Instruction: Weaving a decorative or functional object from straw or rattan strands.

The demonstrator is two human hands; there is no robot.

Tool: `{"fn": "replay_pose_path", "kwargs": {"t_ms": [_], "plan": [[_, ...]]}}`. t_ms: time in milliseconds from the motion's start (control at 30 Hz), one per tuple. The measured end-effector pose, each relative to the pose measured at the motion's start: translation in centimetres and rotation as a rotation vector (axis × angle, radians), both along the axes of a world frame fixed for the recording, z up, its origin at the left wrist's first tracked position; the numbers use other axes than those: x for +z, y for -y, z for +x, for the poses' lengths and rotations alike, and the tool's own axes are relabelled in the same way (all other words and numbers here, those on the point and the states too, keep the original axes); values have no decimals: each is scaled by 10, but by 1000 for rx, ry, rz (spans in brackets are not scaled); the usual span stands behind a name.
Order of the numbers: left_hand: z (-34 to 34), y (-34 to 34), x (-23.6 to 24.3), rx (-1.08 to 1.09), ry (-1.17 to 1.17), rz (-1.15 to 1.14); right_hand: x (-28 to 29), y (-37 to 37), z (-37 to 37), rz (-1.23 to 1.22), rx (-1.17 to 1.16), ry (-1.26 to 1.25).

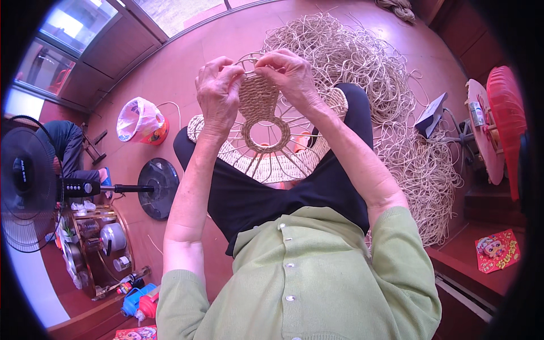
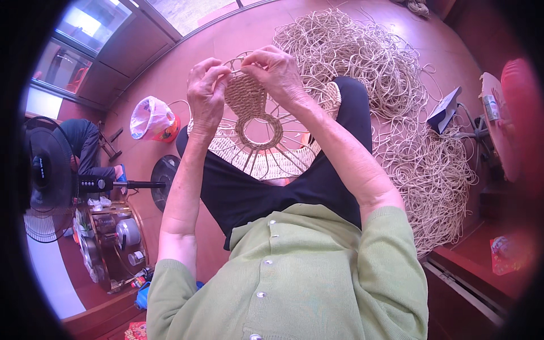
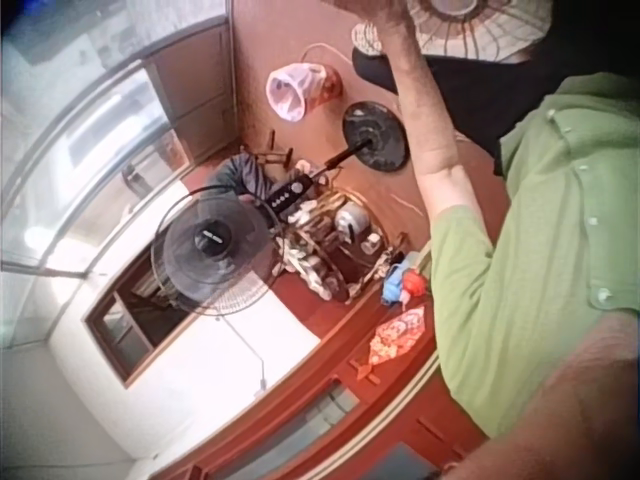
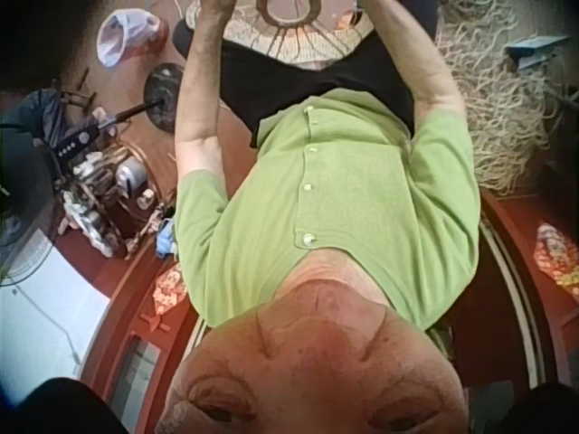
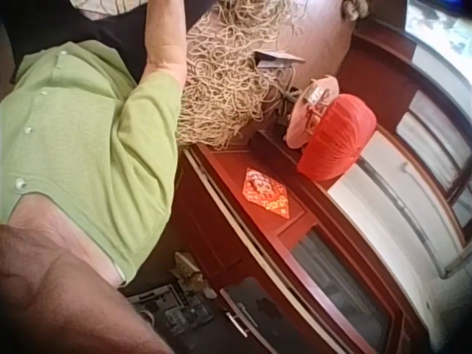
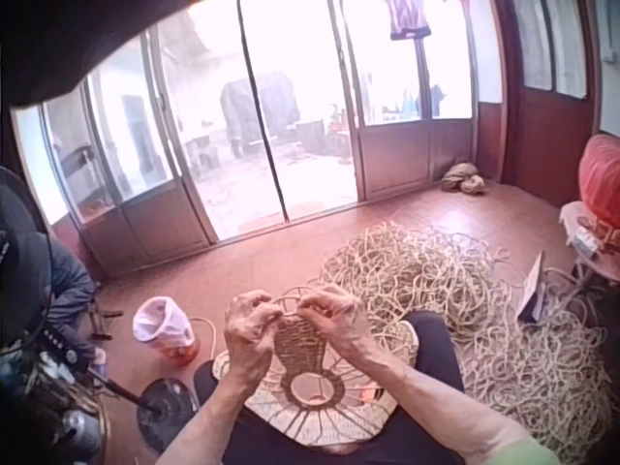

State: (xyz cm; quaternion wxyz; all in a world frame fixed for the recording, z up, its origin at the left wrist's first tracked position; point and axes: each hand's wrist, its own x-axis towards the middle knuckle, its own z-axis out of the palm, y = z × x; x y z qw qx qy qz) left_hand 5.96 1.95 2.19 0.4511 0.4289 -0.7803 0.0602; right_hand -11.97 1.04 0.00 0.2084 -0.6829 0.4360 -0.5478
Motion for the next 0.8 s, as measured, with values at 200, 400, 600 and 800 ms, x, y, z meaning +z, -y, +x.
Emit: {"fn": "replay_pose_path", "kwargs": {"t_ms": [200,400,600,800], "plan": [[-7,18,-1,-191,-409,238,-1,11,0,247,51,269],[3,34,17,-493,-886,887,0,19,-6,619,368,442],[8,57,31,-489,-525,1187,-2,18,-8,571,433,402],[7,52,28,-385,-502,1273,-9,21,-10,547,497,320]]}}
